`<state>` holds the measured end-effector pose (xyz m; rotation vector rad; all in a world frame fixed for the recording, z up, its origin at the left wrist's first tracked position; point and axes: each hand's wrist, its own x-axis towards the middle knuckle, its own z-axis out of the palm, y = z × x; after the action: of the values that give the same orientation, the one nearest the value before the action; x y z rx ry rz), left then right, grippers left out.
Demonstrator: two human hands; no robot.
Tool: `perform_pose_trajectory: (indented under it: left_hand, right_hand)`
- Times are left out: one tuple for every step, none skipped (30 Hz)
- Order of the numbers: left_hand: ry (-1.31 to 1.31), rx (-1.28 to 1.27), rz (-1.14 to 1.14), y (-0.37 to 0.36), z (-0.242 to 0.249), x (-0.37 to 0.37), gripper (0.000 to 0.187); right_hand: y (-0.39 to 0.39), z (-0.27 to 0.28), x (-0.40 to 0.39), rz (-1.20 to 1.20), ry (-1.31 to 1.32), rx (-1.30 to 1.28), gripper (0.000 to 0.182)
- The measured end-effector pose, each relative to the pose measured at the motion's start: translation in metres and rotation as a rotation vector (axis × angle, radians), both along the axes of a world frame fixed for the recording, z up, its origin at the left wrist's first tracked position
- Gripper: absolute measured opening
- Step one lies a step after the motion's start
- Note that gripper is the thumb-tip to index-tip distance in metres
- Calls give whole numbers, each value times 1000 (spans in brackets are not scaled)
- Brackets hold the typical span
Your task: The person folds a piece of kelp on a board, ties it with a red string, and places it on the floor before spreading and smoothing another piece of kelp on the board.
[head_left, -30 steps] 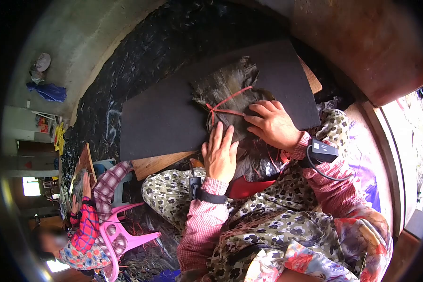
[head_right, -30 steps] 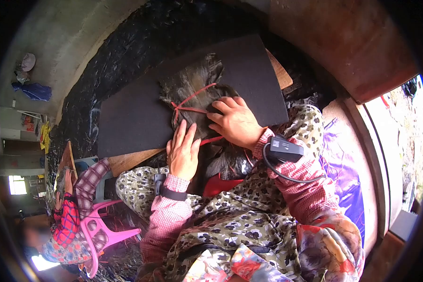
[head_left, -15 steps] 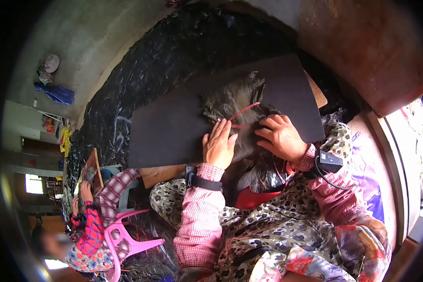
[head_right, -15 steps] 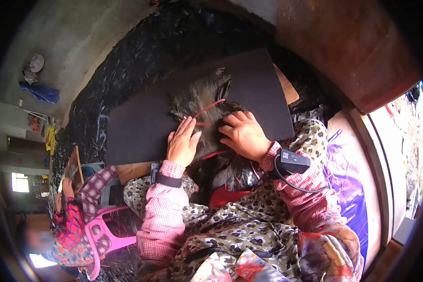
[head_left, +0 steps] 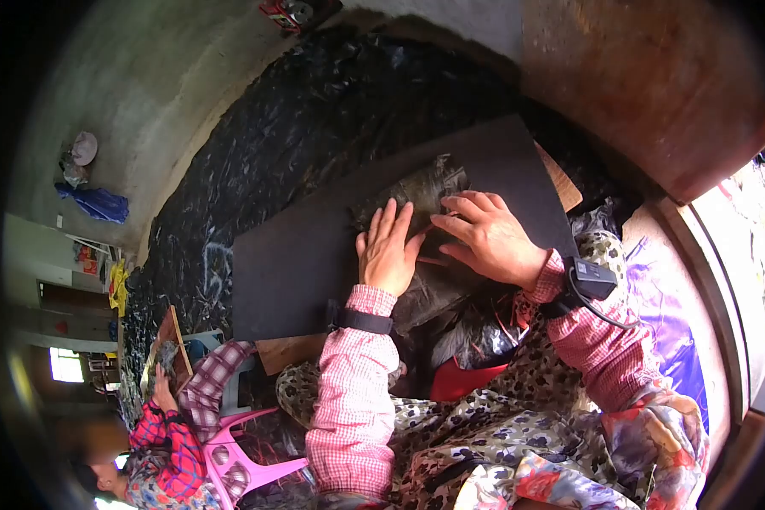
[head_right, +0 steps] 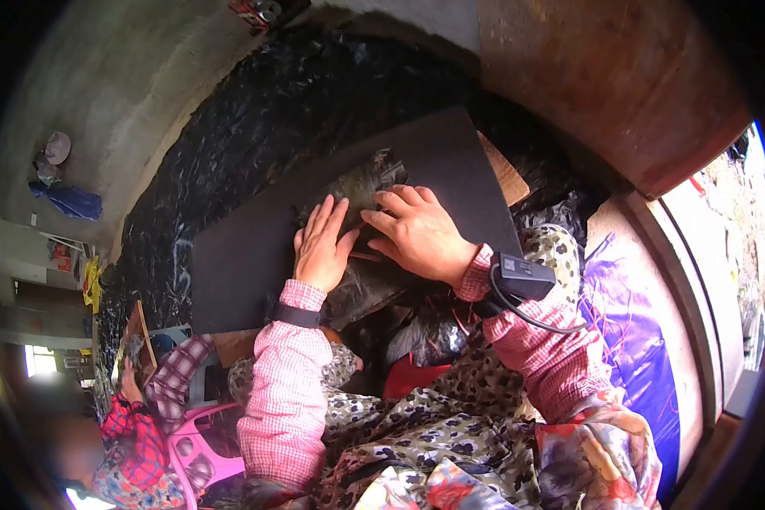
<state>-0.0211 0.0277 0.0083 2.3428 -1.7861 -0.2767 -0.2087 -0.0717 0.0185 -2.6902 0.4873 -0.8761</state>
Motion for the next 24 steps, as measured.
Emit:
perform_pose_trajectory:
  left_hand:
    - [-34, -23, -6, -2, 2, -2, 56]
    - [56, 44, 9, -6, 4, -2, 56]
    - [61, 49, 12, -7, 6, -2, 56]
    - [99, 76, 10, -8, 10, -1, 56]
    - [137, 103, 8, -7, 13, 2, 56]
    - [175, 41, -5, -5, 10, 11, 53]
    - [358, -131, -24, 3, -11, 36, 51]
    - [506, -202, 75, 16, 6, 42, 47]
    - [532, -269, 103, 33, 15, 60, 47]
    - [587, -349, 172, 56, 25, 79, 45]
    - [643, -405, 257, 83, 43, 98, 43]
    - [615, -426, 323, 115, 57, 123, 42]
    - [548, -413, 394, 150, 70, 150, 43]
    - [496, -375, 476, 190, 84, 178, 41]
    - [639, -374, 655, 229, 100, 200, 43]
    - [709, -475, 761, 266, 116, 211, 44]
    - [776, -578, 865, 303, 130, 220, 45]
    - [780, -650, 837, 345, 139, 237, 46]
    - [783, -723, 805, 380, 144, 243, 47]
    - [730, -770, 828, 401, 155, 228, 47]
    - [678, -817, 846, 415, 172, 208, 46]
    - [700, -843, 883, 430, 180, 188, 47]
    - [722, -869, 920, 440, 186, 166, 48]
    - [718, -860, 895, 439, 191, 133, 46]
  right_hand:
    - [-2, -2, 2, -25, -1, -65, 35]
    - [-4, -8, 0, -17, 129, -36, 38]
    - [-5, -12, -2, -13, 134, -32, 38]
    - [-5, -14, -2, -21, 178, -34, 39]
    - [-6, -17, -3, -28, 220, -37, 39]
    - [-8, -19, -4, -17, 207, -28, 39]
    - [-10, -19, -7, -10, 206, -34, 39]
    - [-12, -18, -11, -20, 163, -1, 39]
    - [-13, -17, -16, -28, 120, 34, 39]
    - [-14, -10, -23, -20, 62, 107, 39]
    - [-15, -7, -28, -33, -20, 127, 35]
    - [-14, -2, -33, -35, -24, 144, 33]
    - [-10, 0, -35, -38, -26, 165, 32]
    - [-4, -1, -35, -29, -26, 172, 32]
    - [3, -4, -33, 63, -40, 159, 33]
    - [10, -7, -31, 154, -55, 140, 33]
    - [20, -14, -25, 197, -61, 74, 36]
    - [31, -14, -22, 228, -26, 29, 39]
    - [42, -13, -20, 256, 9, -18, 42]
    - [51, -21, -17, 255, 58, -42, 50]
    - [58, -26, -17, 243, 116, -95, 53]
    - [61, -29, -18, 231, 129, -117, 54]
    - [64, -31, -18, 218, 142, -139, 55]
    - [62, -37, -16, 217, 144, -144, 55]
